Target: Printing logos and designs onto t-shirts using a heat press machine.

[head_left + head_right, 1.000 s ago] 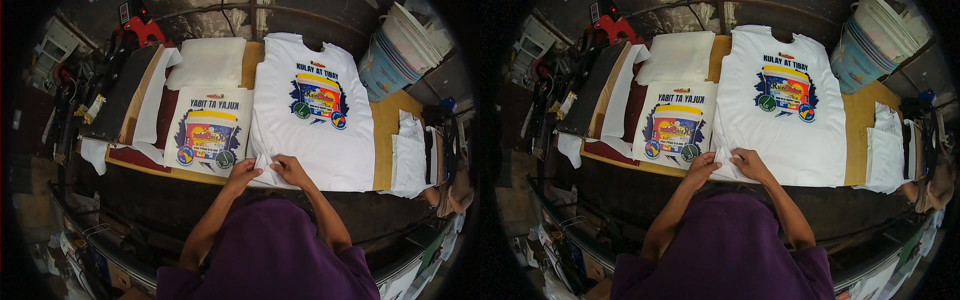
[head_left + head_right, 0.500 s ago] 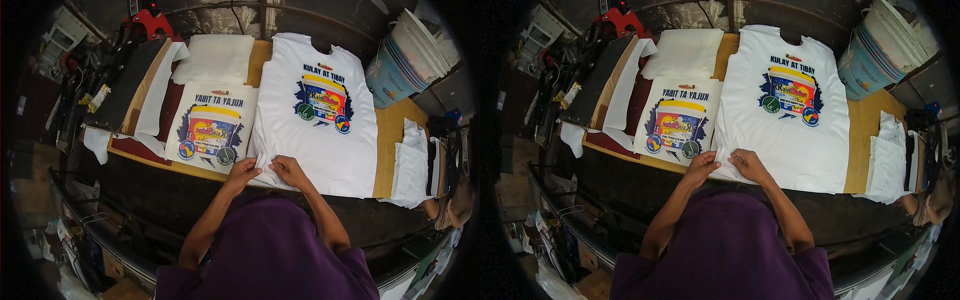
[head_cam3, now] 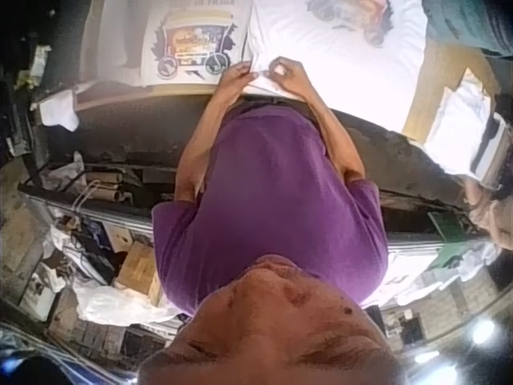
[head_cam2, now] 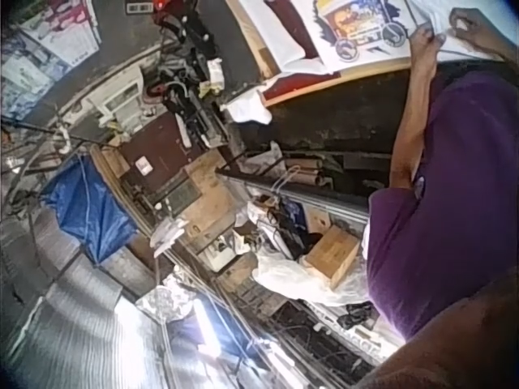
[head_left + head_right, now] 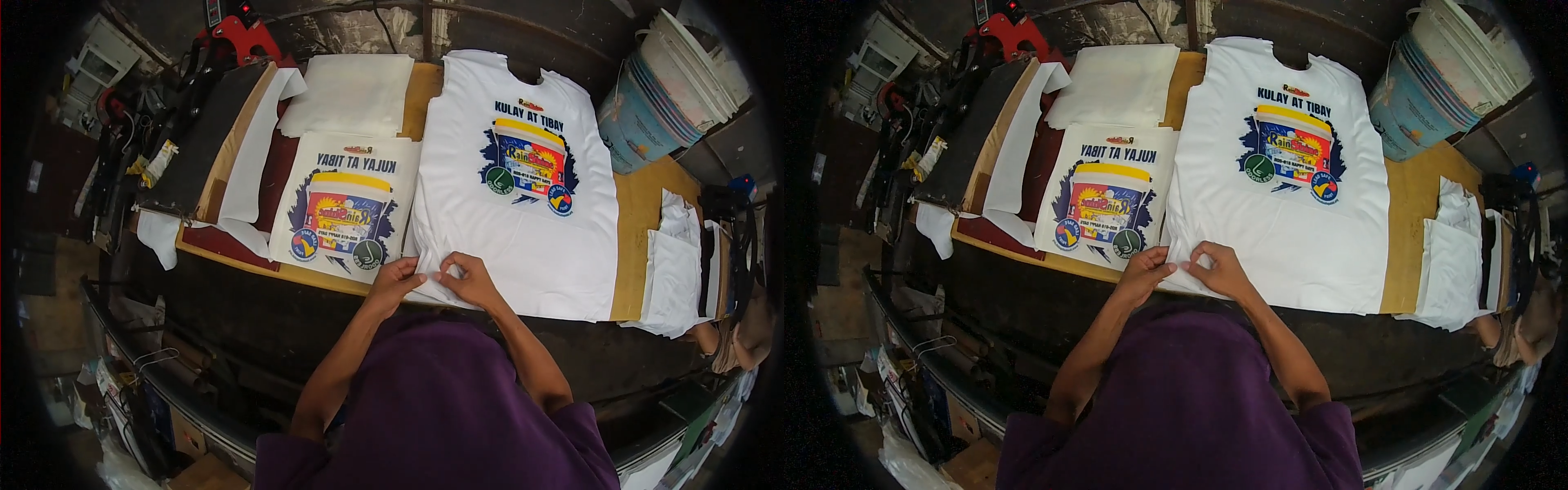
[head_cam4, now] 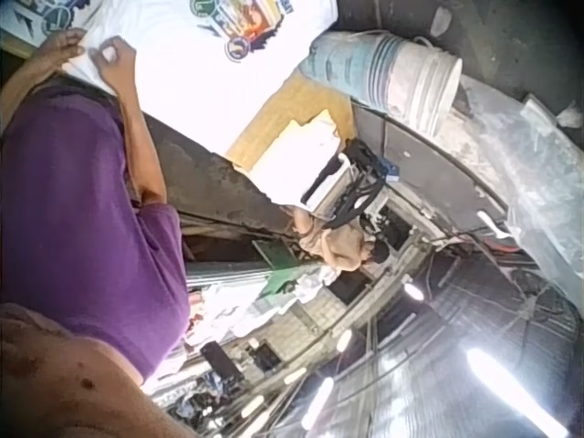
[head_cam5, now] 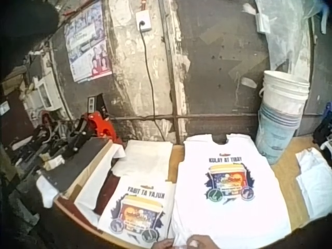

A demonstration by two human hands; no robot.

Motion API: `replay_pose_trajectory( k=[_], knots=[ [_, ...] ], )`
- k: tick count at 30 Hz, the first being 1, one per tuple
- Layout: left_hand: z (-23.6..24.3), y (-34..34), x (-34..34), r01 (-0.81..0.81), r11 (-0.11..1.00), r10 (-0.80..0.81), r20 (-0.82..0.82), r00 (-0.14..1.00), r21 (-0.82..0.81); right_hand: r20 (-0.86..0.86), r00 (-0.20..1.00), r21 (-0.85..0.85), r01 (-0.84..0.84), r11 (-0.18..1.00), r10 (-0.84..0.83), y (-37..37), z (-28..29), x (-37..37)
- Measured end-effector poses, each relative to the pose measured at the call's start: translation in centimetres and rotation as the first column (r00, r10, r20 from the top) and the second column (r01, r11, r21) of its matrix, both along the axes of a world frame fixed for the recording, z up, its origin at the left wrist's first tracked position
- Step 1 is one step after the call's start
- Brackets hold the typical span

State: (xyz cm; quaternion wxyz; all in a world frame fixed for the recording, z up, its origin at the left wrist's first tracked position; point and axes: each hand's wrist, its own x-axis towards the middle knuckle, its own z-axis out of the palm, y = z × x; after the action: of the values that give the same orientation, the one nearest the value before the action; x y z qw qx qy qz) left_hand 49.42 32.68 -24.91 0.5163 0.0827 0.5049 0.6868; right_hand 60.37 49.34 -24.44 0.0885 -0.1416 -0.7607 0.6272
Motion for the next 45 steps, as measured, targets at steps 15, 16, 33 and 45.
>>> replay_pose_trajectory(
  k=[15, 16, 33, 45],
  knots=[
    [-0.3, -0.1, -0.7, 0.017, 0.997, -0.014, 0.051, 0.999, -0.074, -0.109, 0.993, 0.072, 0.058, 0.996, -0.050, -0.7, 0.2, -0.3],
    [-0.3, -0.1, -0.7, -0.001, 0.996, 0.006, 0.053, 0.999, -0.088, 0.017, 0.998, 0.094, 0.057, 0.994, -0.058, -0.9, 0.9, -0.4],
    [-0.2, 0.2, -0.8, 0.027, 0.993, -0.029, -0.019, 0.999, -0.113, 0.002, 1.000, 0.173, 0.002, 0.985, -0.002, -0.5, 2.1, -0.5],
    [0.6, 0.4, -0.3, 0.001, 0.999, -0.004, -0.061, 0.998, -0.046, 0.164, 0.983, 0.035, -0.087, 0.996, 0.081, 0.9, 1.8, -0.1]
  ],
)
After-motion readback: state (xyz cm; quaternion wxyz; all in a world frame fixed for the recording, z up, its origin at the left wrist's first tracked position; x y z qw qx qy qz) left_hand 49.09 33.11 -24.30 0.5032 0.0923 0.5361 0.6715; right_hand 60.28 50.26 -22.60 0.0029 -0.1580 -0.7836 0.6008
